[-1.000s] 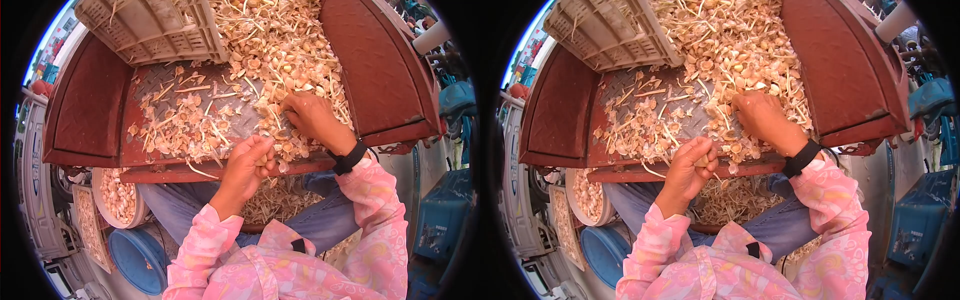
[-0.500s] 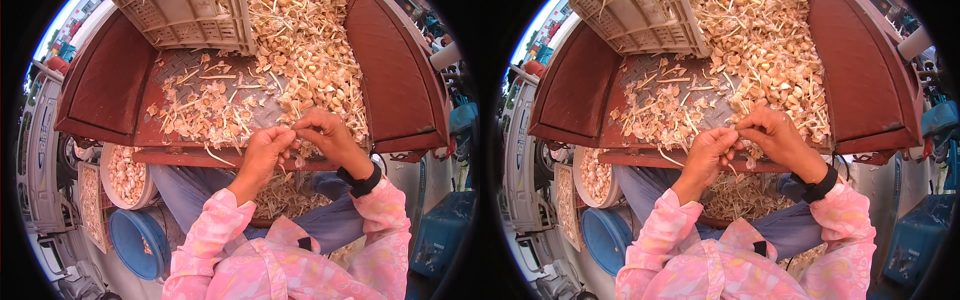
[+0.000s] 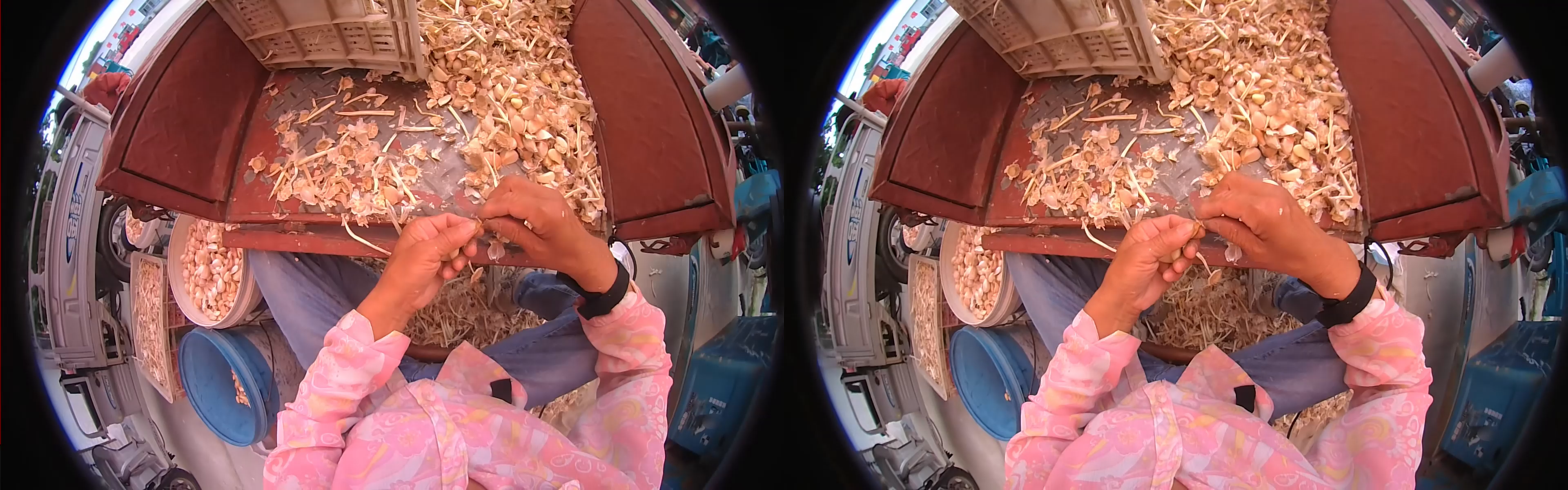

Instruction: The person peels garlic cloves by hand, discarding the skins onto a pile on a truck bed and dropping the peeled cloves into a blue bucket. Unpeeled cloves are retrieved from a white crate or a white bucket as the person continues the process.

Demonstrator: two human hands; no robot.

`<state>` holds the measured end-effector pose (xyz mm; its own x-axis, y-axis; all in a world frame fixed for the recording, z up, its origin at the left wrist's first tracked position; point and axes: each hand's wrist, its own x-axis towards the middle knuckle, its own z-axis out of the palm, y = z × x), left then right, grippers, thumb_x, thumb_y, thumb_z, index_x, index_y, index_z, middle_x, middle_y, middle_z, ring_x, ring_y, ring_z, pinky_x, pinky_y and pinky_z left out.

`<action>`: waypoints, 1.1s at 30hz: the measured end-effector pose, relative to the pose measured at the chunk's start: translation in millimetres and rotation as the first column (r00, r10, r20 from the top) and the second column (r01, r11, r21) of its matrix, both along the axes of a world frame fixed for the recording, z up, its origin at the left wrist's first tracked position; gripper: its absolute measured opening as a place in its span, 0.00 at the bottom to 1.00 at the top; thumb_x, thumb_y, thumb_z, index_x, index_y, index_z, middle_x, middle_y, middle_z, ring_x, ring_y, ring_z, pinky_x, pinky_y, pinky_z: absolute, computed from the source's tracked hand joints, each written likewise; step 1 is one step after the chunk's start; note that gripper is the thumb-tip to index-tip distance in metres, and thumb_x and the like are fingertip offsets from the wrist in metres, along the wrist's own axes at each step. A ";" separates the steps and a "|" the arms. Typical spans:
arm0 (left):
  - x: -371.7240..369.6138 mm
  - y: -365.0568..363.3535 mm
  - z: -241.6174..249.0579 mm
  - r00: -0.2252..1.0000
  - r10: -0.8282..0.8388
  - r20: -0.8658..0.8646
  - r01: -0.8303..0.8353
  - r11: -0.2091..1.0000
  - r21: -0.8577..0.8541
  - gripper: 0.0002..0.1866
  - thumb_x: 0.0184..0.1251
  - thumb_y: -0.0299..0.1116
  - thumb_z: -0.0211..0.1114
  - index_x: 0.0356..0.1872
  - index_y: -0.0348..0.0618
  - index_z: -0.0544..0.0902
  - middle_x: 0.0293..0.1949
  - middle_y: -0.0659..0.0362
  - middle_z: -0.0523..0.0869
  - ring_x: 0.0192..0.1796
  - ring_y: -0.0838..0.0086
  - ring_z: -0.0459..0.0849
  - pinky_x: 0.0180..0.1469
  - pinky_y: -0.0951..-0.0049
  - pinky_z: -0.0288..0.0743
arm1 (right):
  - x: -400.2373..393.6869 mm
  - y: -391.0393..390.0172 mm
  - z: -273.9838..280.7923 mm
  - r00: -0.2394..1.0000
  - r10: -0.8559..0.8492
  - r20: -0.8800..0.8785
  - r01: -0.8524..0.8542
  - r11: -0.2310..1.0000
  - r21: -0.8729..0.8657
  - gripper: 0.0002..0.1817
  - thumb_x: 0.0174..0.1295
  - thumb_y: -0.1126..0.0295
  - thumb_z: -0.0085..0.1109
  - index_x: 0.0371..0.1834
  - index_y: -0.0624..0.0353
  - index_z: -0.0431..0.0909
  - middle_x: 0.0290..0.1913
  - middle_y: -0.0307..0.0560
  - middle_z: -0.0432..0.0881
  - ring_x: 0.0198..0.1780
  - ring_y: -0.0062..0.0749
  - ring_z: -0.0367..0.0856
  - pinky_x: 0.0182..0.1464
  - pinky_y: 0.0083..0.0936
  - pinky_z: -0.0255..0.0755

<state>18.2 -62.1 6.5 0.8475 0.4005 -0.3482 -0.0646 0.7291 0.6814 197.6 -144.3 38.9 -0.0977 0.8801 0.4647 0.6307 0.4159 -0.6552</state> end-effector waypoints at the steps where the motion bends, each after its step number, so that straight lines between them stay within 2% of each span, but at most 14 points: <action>1: 1.6 -1.3 -0.5 1.000 -0.002 -0.009 0.002 1.000 -0.009 0.09 0.65 0.34 0.61 0.37 0.38 0.79 0.25 0.63 0.79 0.22 0.87 0.73 0.18 0.91 0.61 | -1.5 -1.5 0.3 0.999 0.001 0.037 -0.001 1.000 -0.006 0.06 0.52 0.76 0.60 0.33 0.60 0.75 0.29 0.47 0.73 0.31 0.43 0.76 0.32 0.34 0.69; 7: -4.4 -10.0 0.0 0.997 -0.026 -0.074 0.036 0.991 0.128 0.08 0.65 0.33 0.61 0.34 0.38 0.78 0.23 0.64 0.78 0.21 0.87 0.72 0.18 0.91 0.60 | -16.3 -14.4 6.6 0.939 -0.082 0.335 0.097 0.995 -0.027 0.08 0.50 0.73 0.60 0.29 0.61 0.70 0.31 0.48 0.73 0.31 0.44 0.77 0.30 0.34 0.70; 12: -40.7 -7.0 24.3 0.995 0.007 -0.104 0.015 0.979 0.205 0.07 0.63 0.32 0.62 0.32 0.39 0.79 0.22 0.64 0.79 0.20 0.88 0.72 0.18 0.90 0.60 | -3.4 -13.1 -0.4 0.915 -0.261 0.307 0.296 0.952 -0.074 0.09 0.52 0.70 0.58 0.28 0.62 0.68 0.29 0.52 0.74 0.32 0.48 0.77 0.32 0.37 0.70; 15: -120.6 12.2 40.6 0.945 0.299 -0.131 -0.258 0.930 0.262 0.07 0.62 0.29 0.61 0.30 0.36 0.76 0.21 0.60 0.77 0.19 0.86 0.70 0.17 0.89 0.60 | 42.9 -8.3 -3.3 0.774 -0.550 0.314 0.591 0.806 -0.046 0.08 0.55 0.69 0.56 0.31 0.62 0.72 0.28 0.54 0.75 0.33 0.50 0.77 0.35 0.40 0.70; 17: -199.7 29.1 40.9 0.751 0.640 -0.163 -0.565 0.750 0.343 0.08 0.64 0.31 0.60 0.32 0.38 0.73 0.23 0.61 0.74 0.19 0.86 0.69 0.16 0.89 0.58 | 78.3 -10.7 -15.0 0.703 -0.603 0.377 0.649 0.760 0.006 0.07 0.56 0.70 0.56 0.35 0.61 0.75 0.31 0.54 0.77 0.34 0.51 0.77 0.37 0.41 0.70; 18: -247.3 36.7 34.6 0.623 0.754 -0.207 -0.621 0.638 0.455 0.07 0.64 0.32 0.60 0.33 0.40 0.73 0.24 0.61 0.75 0.20 0.86 0.69 0.16 0.89 0.58 | 86.4 -10.6 -22.5 0.690 -0.600 0.406 0.648 0.761 0.023 0.08 0.55 0.70 0.56 0.36 0.61 0.75 0.31 0.54 0.77 0.35 0.51 0.77 0.38 0.41 0.70; 20: -345.1 38.8 11.3 0.324 0.871 -0.369 -0.518 0.490 0.701 0.07 0.63 0.32 0.60 0.33 0.41 0.74 0.25 0.62 0.76 0.20 0.87 0.69 0.16 0.90 0.57 | 94.9 -12.4 -34.2 0.658 -0.593 0.464 0.646 0.761 0.056 0.08 0.55 0.71 0.56 0.38 0.60 0.76 0.32 0.54 0.78 0.36 0.51 0.77 0.39 0.41 0.71; 22: -411.5 19.8 -6.9 0.120 0.741 -0.661 -0.273 0.665 0.695 0.09 0.59 0.31 0.63 0.35 0.37 0.76 0.30 0.58 0.78 0.26 0.80 0.76 0.22 0.85 0.67 | 91.6 -7.6 -29.4 0.682 -0.565 0.465 0.639 0.769 -0.002 0.08 0.55 0.72 0.55 0.38 0.60 0.76 0.33 0.54 0.78 0.38 0.51 0.77 0.40 0.41 0.71; 24: -424.3 -11.9 -28.8 -0.295 0.576 -0.762 -0.115 0.771 0.627 0.15 0.54 0.30 0.65 0.40 0.31 0.77 0.36 0.51 0.81 0.36 0.68 0.81 0.36 0.74 0.76 | 86.3 -1.7 -31.3 0.720 -0.520 0.460 0.599 0.800 -0.033 0.08 0.55 0.73 0.55 0.38 0.60 0.76 0.35 0.54 0.77 0.39 0.51 0.77 0.41 0.41 0.71; 27: -501.9 -17.5 -97.1 -0.251 0.775 -0.579 0.307 0.631 0.712 0.22 0.51 0.29 0.66 0.47 0.27 0.76 0.42 0.45 0.81 0.45 0.61 0.80 0.49 0.66 0.74 | 78.1 7.9 -37.4 0.780 -0.447 0.438 0.511 0.859 -0.033 0.08 0.55 0.74 0.55 0.39 0.60 0.76 0.36 0.53 0.78 0.41 0.50 0.77 0.42 0.39 0.71; 28: -466.8 -11.1 -72.6 -0.159 0.803 -0.574 0.141 0.594 0.792 0.20 0.54 0.27 0.63 0.48 0.27 0.75 0.43 0.45 0.81 0.46 0.64 0.80 0.50 0.70 0.73 | 73.6 11.4 -36.3 0.800 -0.432 0.417 0.488 0.872 -0.032 0.10 0.55 0.74 0.57 0.40 0.61 0.76 0.37 0.52 0.78 0.41 0.49 0.77 0.42 0.38 0.71; 30: -406.9 13.3 -35.2 -0.013 0.947 -0.322 0.163 0.320 0.933 0.16 0.60 0.26 0.60 0.48 0.28 0.76 0.43 0.48 0.82 0.43 0.68 0.80 0.47 0.73 0.72 | 69.7 16.7 -36.6 0.849 -0.391 0.356 0.450 0.888 -0.097 0.09 0.55 0.74 0.59 0.40 0.62 0.77 0.36 0.50 0.79 0.37 0.44 0.78 0.41 0.32 0.71; 31: -378.8 27.3 -19.7 0.107 0.966 -0.235 0.041 0.232 0.972 0.13 0.65 0.27 0.57 0.48 0.32 0.77 0.42 0.53 0.83 0.38 0.75 0.79 0.42 0.79 0.72 | 65.5 17.8 -29.0 0.877 -0.384 0.290 0.440 0.883 -0.162 0.08 0.55 0.75 0.59 0.39 0.62 0.77 0.35 0.49 0.79 0.36 0.40 0.78 0.40 0.30 0.71; 33: -265.9 36.7 32.6 0.315 0.942 -0.118 -0.110 0.160 0.981 0.13 0.67 0.30 0.57 0.48 0.35 0.78 0.39 0.58 0.83 0.33 0.84 0.77 0.33 0.87 0.67 | 53.4 18.5 -7.5 0.916 -0.373 0.150 0.401 0.869 -0.288 0.07 0.56 0.76 0.60 0.38 0.63 0.78 0.34 0.47 0.79 0.34 0.32 0.77 0.38 0.25 0.70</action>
<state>-247.8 -25.4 39.1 -0.1051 0.9652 0.2394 0.5413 -0.1464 0.8280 251.1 -125.8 31.4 0.2530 0.9522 0.1711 0.7597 -0.0861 -0.6446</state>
